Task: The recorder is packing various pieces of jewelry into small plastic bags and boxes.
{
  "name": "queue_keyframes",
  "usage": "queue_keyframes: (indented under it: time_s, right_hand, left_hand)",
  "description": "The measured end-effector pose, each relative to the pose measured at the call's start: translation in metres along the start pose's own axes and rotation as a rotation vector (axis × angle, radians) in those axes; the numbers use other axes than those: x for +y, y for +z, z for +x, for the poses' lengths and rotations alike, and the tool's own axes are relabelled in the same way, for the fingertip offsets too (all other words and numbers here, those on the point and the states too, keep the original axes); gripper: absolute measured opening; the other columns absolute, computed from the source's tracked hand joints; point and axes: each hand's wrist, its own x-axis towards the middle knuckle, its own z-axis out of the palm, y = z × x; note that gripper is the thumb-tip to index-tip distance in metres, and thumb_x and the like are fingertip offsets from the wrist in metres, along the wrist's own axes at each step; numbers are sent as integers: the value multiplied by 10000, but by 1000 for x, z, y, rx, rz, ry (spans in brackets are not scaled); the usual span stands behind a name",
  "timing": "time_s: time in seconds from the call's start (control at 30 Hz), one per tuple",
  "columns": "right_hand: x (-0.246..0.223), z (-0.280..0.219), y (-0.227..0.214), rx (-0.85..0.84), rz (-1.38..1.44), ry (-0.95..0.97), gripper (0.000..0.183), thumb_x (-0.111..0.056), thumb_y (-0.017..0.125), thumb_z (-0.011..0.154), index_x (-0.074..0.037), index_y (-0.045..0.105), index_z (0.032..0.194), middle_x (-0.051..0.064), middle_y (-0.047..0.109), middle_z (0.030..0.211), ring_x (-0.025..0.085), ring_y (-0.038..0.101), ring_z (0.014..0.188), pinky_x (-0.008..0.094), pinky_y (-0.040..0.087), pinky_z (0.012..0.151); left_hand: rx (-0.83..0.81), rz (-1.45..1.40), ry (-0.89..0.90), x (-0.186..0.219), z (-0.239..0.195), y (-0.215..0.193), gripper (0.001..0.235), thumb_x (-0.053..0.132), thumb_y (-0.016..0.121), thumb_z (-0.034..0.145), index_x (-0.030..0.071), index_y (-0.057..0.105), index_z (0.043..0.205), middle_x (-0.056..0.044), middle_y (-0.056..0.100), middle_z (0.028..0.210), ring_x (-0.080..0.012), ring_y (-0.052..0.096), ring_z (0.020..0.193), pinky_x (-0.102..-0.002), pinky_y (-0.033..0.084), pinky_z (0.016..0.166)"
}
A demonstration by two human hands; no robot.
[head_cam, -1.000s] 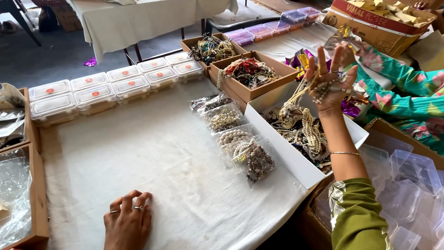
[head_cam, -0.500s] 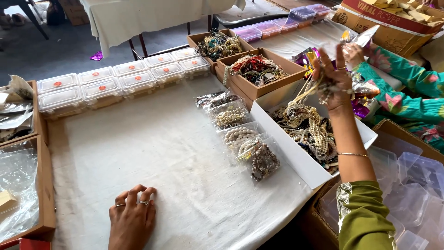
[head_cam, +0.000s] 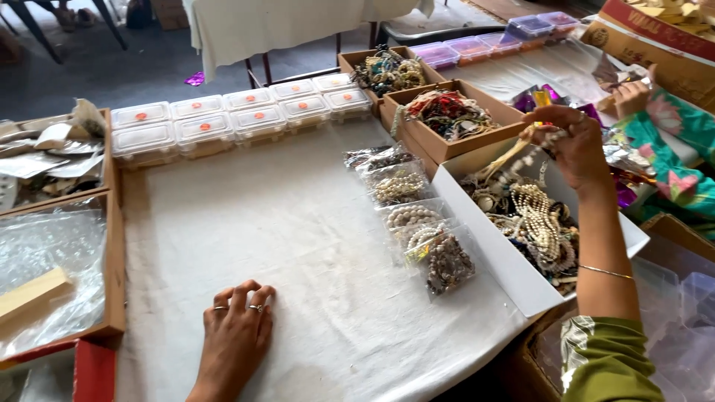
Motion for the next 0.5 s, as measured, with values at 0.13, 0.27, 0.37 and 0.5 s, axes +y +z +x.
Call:
queue_keyframes:
  time_s: [0.13,0.27,0.37,0.5]
  right_hand:
    - [8,0,-1,-231,120,152,378,-68,712,970,-69,656,1344,110,714,1224,205,707,1056,352,603,946]
    - [312,35,-58,-818,-655,149,802,-332,925,852,-32,484,1450,238,518,1464,388,510,1318,496,410,1056]
    - [133,16,57,-888,-1129,344,761,-572,782,813,-265,531,1463,102,574,1466,316,562,1322,461,460,1095]
    - [116,21,72,-705,-1175,300,649,-434,799,764,-210,668,1359,160,711,1310,341,697,1176,471,573,1003]
  left_hand:
    - [27,-39,28,0,-1,2,433,285,519,960,210,583,1382,1,462,1395,-224,361,1307,-480,361,1046]
    - [69,-42,38,1,-2,-4,416,258,535,958,193,582,1366,-40,476,1357,-266,392,1277,-467,385,980]
    - [136,-75,84,3,-6,-10,342,216,569,940,163,588,1277,-41,510,1325,-270,429,1256,-476,388,986]
    - [190,-96,105,1,-8,-8,348,182,598,914,155,593,1261,-57,519,1309,-288,442,1236,-484,386,980]
